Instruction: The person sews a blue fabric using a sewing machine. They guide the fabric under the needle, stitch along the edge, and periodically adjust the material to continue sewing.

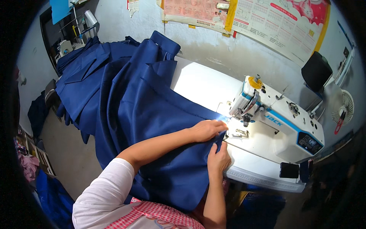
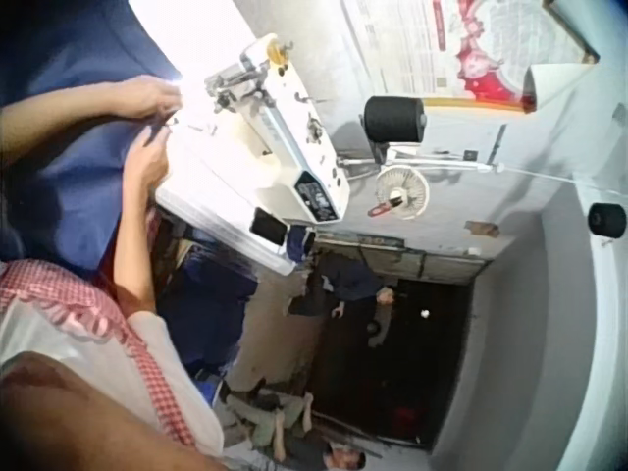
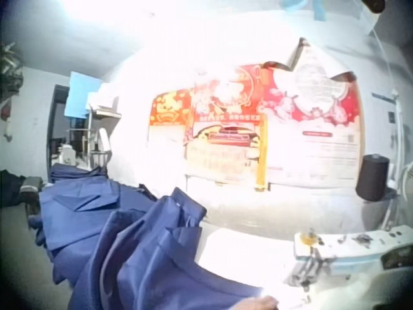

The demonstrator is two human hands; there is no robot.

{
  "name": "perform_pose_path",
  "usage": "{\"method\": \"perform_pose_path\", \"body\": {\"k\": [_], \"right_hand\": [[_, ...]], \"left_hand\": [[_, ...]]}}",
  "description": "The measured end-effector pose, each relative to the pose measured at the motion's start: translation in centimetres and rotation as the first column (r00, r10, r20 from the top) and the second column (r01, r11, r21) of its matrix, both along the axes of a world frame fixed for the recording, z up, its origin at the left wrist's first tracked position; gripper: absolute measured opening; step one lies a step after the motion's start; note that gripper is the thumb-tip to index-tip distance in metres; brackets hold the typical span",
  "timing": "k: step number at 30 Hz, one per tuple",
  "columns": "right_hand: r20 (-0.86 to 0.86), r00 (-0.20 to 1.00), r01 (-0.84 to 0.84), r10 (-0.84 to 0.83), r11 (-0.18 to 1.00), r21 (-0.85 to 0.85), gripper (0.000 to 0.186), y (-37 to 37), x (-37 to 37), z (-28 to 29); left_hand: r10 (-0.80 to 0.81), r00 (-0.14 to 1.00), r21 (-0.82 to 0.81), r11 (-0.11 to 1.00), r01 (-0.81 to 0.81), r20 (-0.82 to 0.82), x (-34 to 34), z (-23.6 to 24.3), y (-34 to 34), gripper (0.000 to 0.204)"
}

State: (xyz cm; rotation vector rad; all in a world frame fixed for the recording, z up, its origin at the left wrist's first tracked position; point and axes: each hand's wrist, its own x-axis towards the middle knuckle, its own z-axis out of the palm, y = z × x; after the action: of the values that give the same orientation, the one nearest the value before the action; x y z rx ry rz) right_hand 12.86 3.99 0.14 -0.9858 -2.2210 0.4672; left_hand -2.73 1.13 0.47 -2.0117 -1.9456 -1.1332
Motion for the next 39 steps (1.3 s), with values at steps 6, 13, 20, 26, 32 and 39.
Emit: {"method": "perform_pose_path", "body": {"k": [6, 13, 20, 26, 32, 39], "right_hand": [[-0.104, 0.995, -0.016, 0.010, 0.998, -0.059, 0.022, 3.3, 2.5, 0.4], [0.379, 0.920, 0.114, -0.102, 0.993, -0.012, 0.031, 5.0, 0.9, 1.5], [-0.042, 0.999, 0.033, -0.023, 0.966, 0.256, 0.022, 6.9, 0.7, 0.1], [-0.263, 0.954, -0.129, 0.145, 0.989, 0.076, 0.012, 6.5, 3.3, -1.0], [0.177, 0.984, -0.011, 0.002, 0.999, 0.051, 0.028, 10.4, -0.1, 0.4], [0.236, 0.966, 0.116, -0.101, 0.992, -0.048, 0.044, 9.9, -2.5, 1.2]], "left_hand": [[-0.235, 0.972, -0.090, 0.967, 0.237, 0.028, -2.2, -1.0, 3.9, 0.007], [0.002, 1.000, -0.443, 0.896, 0.004, 0.014, -0.3, 1.3, 4.9, 0.023], [0.227, 0.972, -0.177, 0.960, -0.215, 0.052, 1.3, 0.4, 5.5, 0.009], [-0.073, 0.997, 0.003, 0.997, 0.073, -0.029, 4.7, -0.7, 2.1, 0.015], [-0.122, 0.987, 0.055, 0.990, 0.128, -0.102, 4.2, -0.7, 1.2, 0.009], [-0.171, 0.985, 0.069, 0.983, 0.169, 0.026, 4.7, 0.3, -1.0, 0.008]]}}
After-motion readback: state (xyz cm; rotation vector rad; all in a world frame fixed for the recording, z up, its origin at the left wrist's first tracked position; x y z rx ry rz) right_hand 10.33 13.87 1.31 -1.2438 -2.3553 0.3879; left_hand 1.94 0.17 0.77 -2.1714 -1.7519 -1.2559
